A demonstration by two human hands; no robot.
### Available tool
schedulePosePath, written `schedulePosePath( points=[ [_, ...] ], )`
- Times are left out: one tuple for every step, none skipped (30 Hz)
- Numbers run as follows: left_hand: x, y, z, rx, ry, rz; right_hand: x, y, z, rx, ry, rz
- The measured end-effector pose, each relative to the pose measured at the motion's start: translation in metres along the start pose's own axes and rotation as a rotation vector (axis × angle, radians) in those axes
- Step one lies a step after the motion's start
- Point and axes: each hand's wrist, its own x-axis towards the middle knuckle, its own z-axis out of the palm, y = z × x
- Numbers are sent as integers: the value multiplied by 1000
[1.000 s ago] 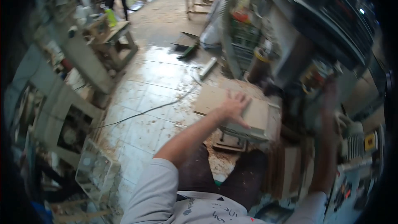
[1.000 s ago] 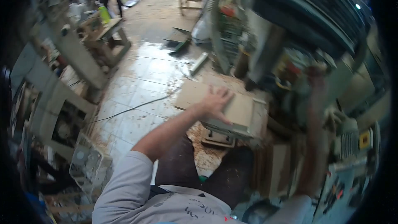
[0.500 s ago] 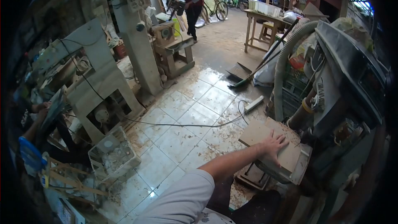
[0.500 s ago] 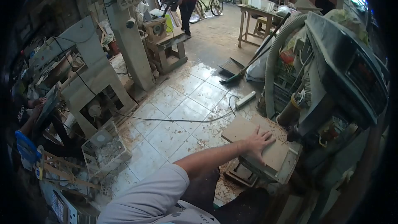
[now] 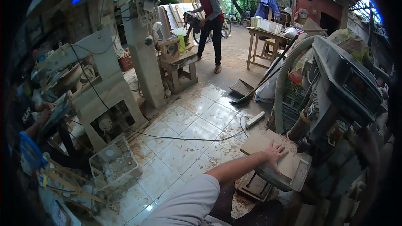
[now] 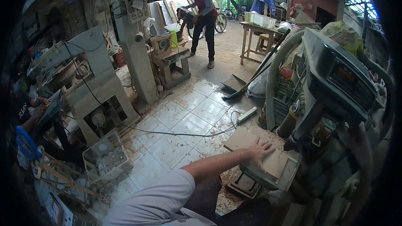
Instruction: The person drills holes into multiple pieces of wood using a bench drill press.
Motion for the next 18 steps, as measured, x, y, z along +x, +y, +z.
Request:
schedulePosePath(
  points=[
    [-1, 0, -1, 1, -4, 6, -13, -4, 20, -55, -37, -80],
    [-1, 0, -1, 12, 3, 6, -18, 17, 34, 123, -38, 72],
    [-1, 1, -1, 24, 9, 6, -26, 11, 44, 214, -37, 150],
    [-1, 1, -2, 27, 4, 17, -33, 5, 55, 305, -28, 229],
    [-1, 1, -2, 36, 5, 5, -43, -57, 69, 86, -132, 345],
    [-1, 2, -2, 44, 7, -6, -50, -90, 76, -133, -238, 459],
    [-1, 3, -3, 45, 1, 2, -47, -73, 76, -144, -225, 367],
    [-2, 3, -4, 39, -1, 2, -48, -62, 78, -138, -223, 372],
    [-3, 3, -4, 34, -2, 1, -49, -52, 80, -106, -153, 352],
    [-3, 3, -5, 37, -4, 1, -50, -44, 84, -76, -84, 329],
    [-3, 3, -6, 36, 2, 4, -52, -38, 90, -72, -85, 328],
    [-4, 3, -5, 33, 9, 6, -54, -31, 97, -76, -33, 280],
    [-4, 4, -4, 34, 8, 3, -55, -24, 103, -77, -8, 253],
    [-3, 4, -4, 39, 7, 1, -56, -18, 110, -79, 18, 227],
    [-2, 3, -4, 43, 4, -1, -57, -12, 118, -28, 85, 216],
    [-2, 4, -5, 43, 2, -4, -60, -2, 130, 23, 151, 207],
    [-2, 4, -6, 52, -16, -1, -53, 40, 142, -170, 305, -166],
    [-2, 4, -7, 60, -34, 1, -47, 83, 154, -427, 532, -500]
  ],
)
